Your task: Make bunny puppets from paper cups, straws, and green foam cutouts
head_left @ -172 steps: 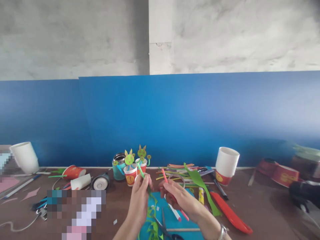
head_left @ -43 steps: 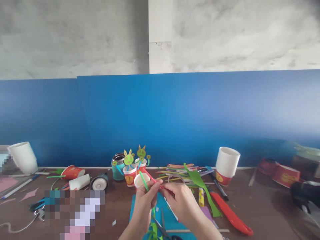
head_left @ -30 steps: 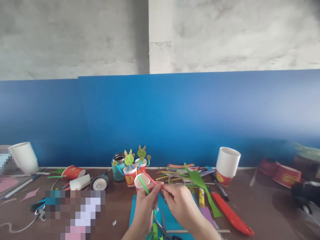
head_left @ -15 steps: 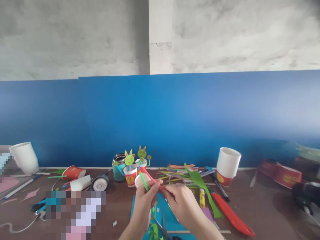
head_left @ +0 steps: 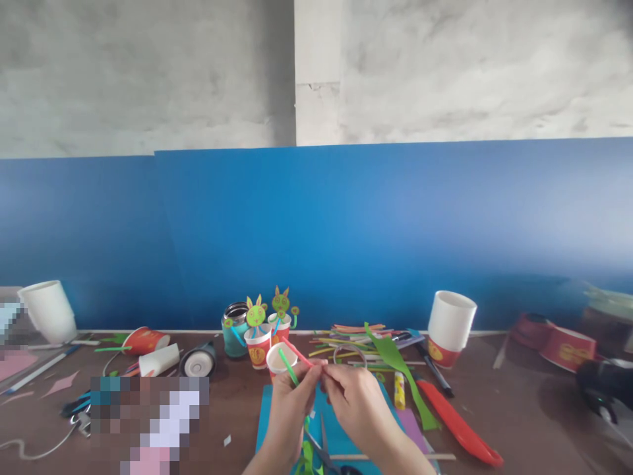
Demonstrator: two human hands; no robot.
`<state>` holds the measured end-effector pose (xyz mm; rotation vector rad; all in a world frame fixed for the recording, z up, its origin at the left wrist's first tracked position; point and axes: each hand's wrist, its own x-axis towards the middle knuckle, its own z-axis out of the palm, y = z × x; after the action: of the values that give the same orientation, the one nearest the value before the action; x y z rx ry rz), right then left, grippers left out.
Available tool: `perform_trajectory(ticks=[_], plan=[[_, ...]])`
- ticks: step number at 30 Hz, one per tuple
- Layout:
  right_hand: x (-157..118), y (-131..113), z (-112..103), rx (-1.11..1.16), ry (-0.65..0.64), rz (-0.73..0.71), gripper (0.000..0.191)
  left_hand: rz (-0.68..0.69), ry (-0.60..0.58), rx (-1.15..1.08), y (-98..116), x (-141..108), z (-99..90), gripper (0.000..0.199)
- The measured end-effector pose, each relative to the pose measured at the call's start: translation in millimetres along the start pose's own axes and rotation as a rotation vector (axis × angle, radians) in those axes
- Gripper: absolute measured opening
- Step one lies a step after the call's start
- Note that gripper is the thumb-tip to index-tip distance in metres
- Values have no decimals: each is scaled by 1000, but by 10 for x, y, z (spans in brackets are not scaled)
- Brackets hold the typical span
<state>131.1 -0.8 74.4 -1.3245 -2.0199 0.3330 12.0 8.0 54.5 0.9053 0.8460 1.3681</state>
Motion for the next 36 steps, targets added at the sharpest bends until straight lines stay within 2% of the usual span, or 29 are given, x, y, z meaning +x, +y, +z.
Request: perform_trajectory(ticks=[5, 11, 18, 23, 32, 36], plan=[[17, 29, -41, -13, -13, 25, 23, 22, 38, 14, 22, 35, -44, 42], [10, 55, -78, -53, -19, 4, 31, 58, 10, 21, 26, 77, -96, 38], [13, 58, -26, -33, -3, -18, 32, -5, 45, -60, -1, 38, -48, 41], [4, 65, 2, -2, 11, -24, 32, 16, 59, -120, -1, 6, -9, 38], [-9, 47, 35, -5, 0, -4, 33, 36, 25, -104, -50, -9, 12, 33], [8, 62, 4, -9, -22, 15, 32, 12, 44, -53, -34, 0, 2, 38]])
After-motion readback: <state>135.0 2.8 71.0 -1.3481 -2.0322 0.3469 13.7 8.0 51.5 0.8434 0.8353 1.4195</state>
